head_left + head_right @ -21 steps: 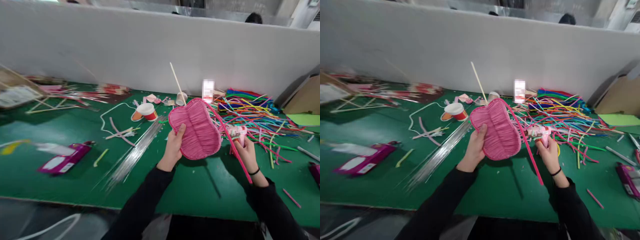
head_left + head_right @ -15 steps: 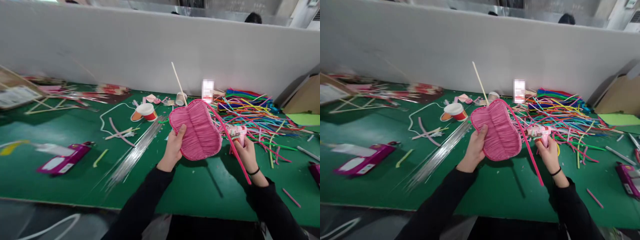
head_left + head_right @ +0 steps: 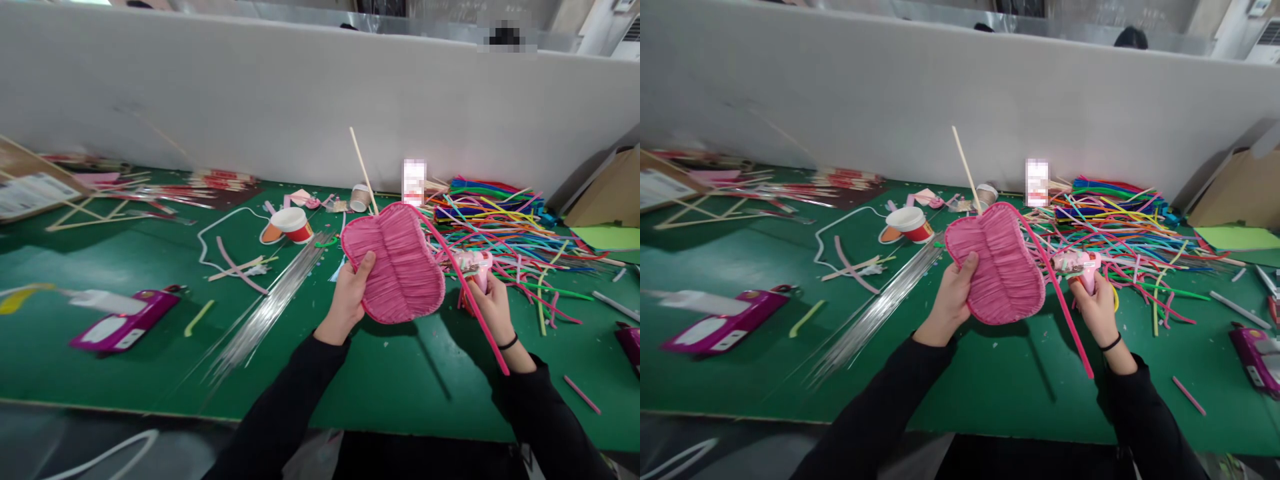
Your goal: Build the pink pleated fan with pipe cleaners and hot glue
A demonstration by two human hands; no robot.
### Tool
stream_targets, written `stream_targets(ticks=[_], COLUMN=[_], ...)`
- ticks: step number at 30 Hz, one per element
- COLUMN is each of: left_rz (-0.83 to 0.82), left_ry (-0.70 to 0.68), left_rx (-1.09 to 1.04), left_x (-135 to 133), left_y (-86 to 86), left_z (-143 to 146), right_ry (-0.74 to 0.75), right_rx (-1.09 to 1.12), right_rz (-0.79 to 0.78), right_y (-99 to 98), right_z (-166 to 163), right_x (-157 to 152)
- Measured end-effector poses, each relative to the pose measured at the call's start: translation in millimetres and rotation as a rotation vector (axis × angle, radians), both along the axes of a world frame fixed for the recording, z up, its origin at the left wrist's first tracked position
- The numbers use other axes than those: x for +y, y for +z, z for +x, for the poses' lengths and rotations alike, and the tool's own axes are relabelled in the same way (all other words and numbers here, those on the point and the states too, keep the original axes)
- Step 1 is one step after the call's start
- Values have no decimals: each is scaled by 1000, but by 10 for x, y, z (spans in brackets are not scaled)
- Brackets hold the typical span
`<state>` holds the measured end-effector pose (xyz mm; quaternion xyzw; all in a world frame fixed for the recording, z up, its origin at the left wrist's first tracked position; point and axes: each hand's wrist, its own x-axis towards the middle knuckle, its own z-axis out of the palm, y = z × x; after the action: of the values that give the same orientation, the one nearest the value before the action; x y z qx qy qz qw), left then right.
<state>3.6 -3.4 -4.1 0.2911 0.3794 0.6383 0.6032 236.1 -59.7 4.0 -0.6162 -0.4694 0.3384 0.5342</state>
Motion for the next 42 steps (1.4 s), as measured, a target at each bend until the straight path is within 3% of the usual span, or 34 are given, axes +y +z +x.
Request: stream_targets(ticks=[42], left_rz=[-10], left_ry=[-82], left_rx=[63], left_x=[-64], left_y=[-12], left_z=[79], right_ry=[-10], right_rx=[47], right_rz=[9], right_y=[81], right_z=[-24], right_x=[-11])
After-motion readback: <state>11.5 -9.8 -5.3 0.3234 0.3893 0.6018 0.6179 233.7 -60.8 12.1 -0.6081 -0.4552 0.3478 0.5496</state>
